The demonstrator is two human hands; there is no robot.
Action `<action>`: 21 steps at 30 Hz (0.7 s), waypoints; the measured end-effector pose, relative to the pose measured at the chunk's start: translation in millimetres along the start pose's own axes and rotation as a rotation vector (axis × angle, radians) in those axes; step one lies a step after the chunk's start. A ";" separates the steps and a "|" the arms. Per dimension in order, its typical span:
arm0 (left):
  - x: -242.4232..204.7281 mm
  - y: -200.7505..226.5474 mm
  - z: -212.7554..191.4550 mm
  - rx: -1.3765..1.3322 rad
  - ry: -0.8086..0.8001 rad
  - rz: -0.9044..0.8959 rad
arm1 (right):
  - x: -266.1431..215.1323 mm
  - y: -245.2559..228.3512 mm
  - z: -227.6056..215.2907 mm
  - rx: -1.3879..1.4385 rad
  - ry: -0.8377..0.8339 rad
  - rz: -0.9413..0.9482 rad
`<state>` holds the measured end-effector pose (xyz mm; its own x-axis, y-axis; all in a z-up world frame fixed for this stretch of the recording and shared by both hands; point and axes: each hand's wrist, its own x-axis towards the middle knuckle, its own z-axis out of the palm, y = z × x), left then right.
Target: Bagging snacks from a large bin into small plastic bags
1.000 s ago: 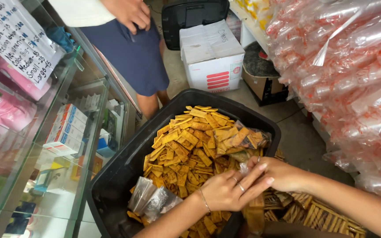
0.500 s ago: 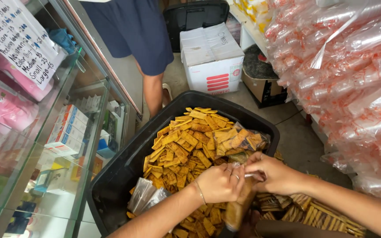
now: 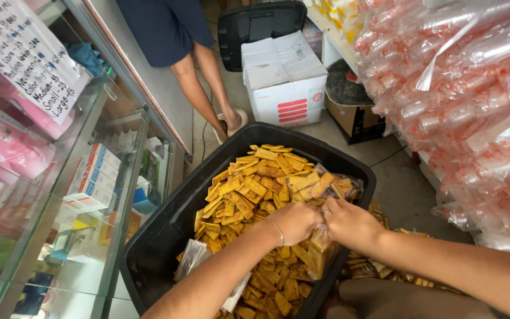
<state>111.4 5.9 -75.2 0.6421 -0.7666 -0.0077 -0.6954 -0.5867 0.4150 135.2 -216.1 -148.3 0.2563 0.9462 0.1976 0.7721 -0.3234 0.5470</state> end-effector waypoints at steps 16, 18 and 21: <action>26.7 -5.6 71.8 0.701 0.167 0.053 | 2.7 10.4 62.4 1.246 -0.661 0.508; 21.9 0.6 62.3 0.751 0.206 0.011 | 19.1 15.1 26.8 1.459 -0.736 0.709; 10.7 29.7 9.7 0.469 -0.125 -0.306 | 50.6 31.4 -35.9 1.763 -0.831 1.029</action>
<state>94.6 -22.3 -71.8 0.8136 -0.5517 -0.1837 -0.5707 -0.8180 -0.0711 151.5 -178.8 -91.9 0.5519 0.4486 -0.7030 -0.2893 -0.6877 -0.6659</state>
